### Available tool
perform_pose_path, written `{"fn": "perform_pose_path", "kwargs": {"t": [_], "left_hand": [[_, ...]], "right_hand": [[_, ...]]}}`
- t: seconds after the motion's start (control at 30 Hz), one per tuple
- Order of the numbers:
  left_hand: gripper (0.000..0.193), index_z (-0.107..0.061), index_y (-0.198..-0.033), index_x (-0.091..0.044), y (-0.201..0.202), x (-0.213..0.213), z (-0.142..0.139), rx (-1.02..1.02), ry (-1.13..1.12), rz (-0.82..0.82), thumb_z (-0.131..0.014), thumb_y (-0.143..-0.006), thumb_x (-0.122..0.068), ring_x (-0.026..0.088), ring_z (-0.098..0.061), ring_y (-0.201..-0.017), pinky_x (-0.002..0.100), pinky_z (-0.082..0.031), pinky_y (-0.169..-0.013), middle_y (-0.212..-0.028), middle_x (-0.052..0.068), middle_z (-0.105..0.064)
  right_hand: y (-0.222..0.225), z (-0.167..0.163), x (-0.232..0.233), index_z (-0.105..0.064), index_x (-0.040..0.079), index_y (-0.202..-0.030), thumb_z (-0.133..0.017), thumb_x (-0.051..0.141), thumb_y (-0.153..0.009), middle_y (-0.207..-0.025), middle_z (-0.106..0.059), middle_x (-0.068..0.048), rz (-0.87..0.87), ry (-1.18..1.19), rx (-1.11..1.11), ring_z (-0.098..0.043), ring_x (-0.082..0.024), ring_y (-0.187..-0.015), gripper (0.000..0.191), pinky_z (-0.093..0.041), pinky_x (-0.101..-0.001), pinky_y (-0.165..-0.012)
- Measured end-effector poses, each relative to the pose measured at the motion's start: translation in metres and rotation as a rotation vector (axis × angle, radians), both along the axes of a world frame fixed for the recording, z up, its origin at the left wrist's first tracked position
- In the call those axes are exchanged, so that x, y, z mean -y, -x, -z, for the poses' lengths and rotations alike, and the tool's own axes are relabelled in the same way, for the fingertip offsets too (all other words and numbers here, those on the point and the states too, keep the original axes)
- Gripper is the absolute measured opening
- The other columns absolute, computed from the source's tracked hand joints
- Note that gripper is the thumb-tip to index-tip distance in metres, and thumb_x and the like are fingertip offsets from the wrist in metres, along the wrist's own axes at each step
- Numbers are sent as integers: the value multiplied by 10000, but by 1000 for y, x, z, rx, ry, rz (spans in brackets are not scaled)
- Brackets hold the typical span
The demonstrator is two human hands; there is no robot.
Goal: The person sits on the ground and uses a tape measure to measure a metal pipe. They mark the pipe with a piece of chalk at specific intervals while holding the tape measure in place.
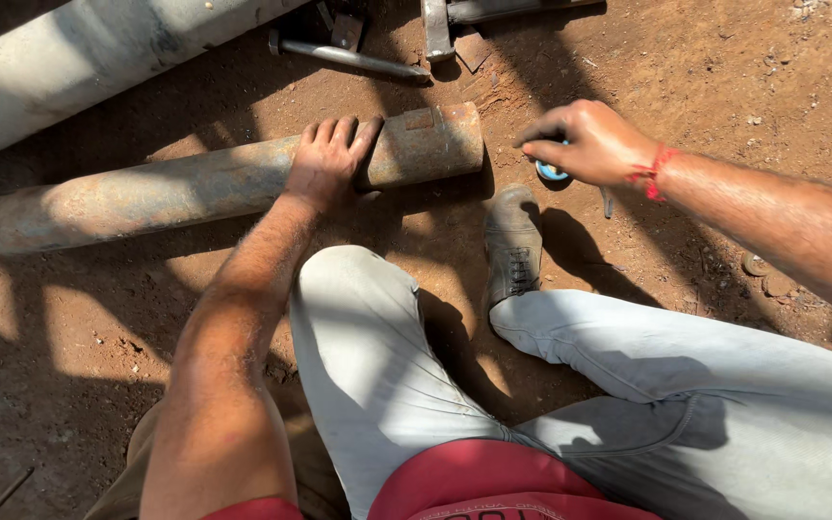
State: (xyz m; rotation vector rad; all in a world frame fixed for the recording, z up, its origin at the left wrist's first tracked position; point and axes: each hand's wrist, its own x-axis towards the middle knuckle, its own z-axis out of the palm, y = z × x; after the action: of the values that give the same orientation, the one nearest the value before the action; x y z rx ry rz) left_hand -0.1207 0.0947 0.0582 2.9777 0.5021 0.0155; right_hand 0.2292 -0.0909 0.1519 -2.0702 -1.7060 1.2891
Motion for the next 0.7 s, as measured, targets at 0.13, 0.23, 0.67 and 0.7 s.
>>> {"fn": "perform_pose_path", "kwargs": {"t": [0.13,0.23,0.67,0.7], "left_hand": [[1181,-482,-1483,-100,3,4,2,28,27,-46,-824,-584,-785,332,-603,-1128,518,-490,-975,-1252,170,-610],[976,-519,-1481,-94,4,-2,21,11,-38,-41,-762,-741,-682,311,-619,-1096,486,-501,-957,-1228,150,-628],[951,-542,-1452,-88,8,-14,42,43,-70,-15,-616,-784,-761,327,-641,-1138,469,-505,-1001,-1256,165,-658],[1024,-539,-1445,-84,7,-14,42,52,-53,-20,-618,-723,-805,334,-637,-1151,478,-501,-1008,-1260,168,-655]], "right_hand": [[33,20,-37,-743,83,-1188,-742,231,-933,-1014,-791,-94,323,7,-238,-777,-142,-872,295,-629,-298,-811],[48,49,-61,-800,30,-1085,-776,207,-947,-971,-801,-106,456,-112,-258,-742,-113,-843,226,-601,-286,-759],[57,106,-71,-814,63,-1036,-805,122,-896,-1018,-783,-90,234,-348,-206,-746,-161,-935,153,-575,-291,-847],[55,107,-71,-808,67,-1036,-801,121,-901,-1043,-786,-82,223,-367,-249,-754,-160,-978,146,-581,-289,-873]]}}
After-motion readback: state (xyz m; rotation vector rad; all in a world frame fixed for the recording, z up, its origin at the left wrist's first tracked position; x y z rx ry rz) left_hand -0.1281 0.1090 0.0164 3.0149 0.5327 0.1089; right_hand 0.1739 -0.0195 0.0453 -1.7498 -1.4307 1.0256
